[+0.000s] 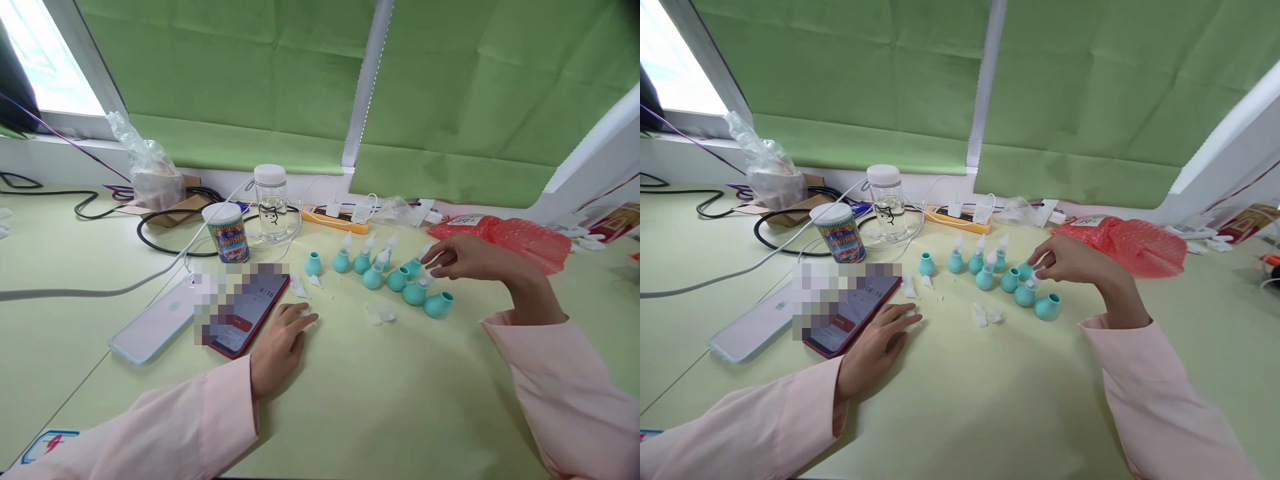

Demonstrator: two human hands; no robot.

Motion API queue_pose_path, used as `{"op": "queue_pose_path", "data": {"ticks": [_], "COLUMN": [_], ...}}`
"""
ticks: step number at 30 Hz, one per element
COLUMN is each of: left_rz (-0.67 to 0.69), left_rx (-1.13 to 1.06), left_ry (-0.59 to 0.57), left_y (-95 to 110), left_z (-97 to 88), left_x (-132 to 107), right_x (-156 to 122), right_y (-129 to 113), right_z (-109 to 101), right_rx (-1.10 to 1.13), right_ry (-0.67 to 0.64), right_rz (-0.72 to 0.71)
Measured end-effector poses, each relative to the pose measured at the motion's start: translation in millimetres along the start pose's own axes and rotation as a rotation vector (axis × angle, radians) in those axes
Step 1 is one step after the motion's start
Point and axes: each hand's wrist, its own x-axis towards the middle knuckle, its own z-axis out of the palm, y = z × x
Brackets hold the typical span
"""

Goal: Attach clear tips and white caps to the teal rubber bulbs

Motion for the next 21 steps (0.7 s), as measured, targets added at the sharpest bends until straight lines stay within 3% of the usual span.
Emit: {"op": "queue_pose_path", "data": {"ticks": [3,7,10,12,14,16,21], "left_rz": [-0.004,0.004,0.013,0.013,0.011,0.009,0.018], "left_rx": [-0.015,-0.039,-0.056,-0.067,-0.082,-0.096,-0.108], "left_ry": [0.012,0.035,0.043,0.038,0.04,0.05,0.034], "left_y": [-1.2,-0.6,0.7,1.7,2.4,2.9,3.1], "left_z": [0.2,-1.0,-2.2,-2.7,-2.8,-2.4,-0.7], "left_x": [0.2,1.0,1.6,1.4,1.0,0.6,0.2], "right_x": [-9.5,-30.2,-37.8,-35.0,-27.6,-19.5,-11.2], "right_y": [-5.4,-30.1,-56.4,-73.1,-86.1,-92.5,-76.6], "right_z": [0.5,3.3,16.3,32.5,51.9,69.7,85.7], "right_rx": [-0.108,-0.246,-0.252,-0.179,-0.106,-0.105,-0.336], "right_ry": [0.131,0.457,0.733,0.833,0.782,0.64,0.132], "right_rz": [-0.021,-0.105,-0.318,-0.518,-0.685,-0.736,-0.578]}}
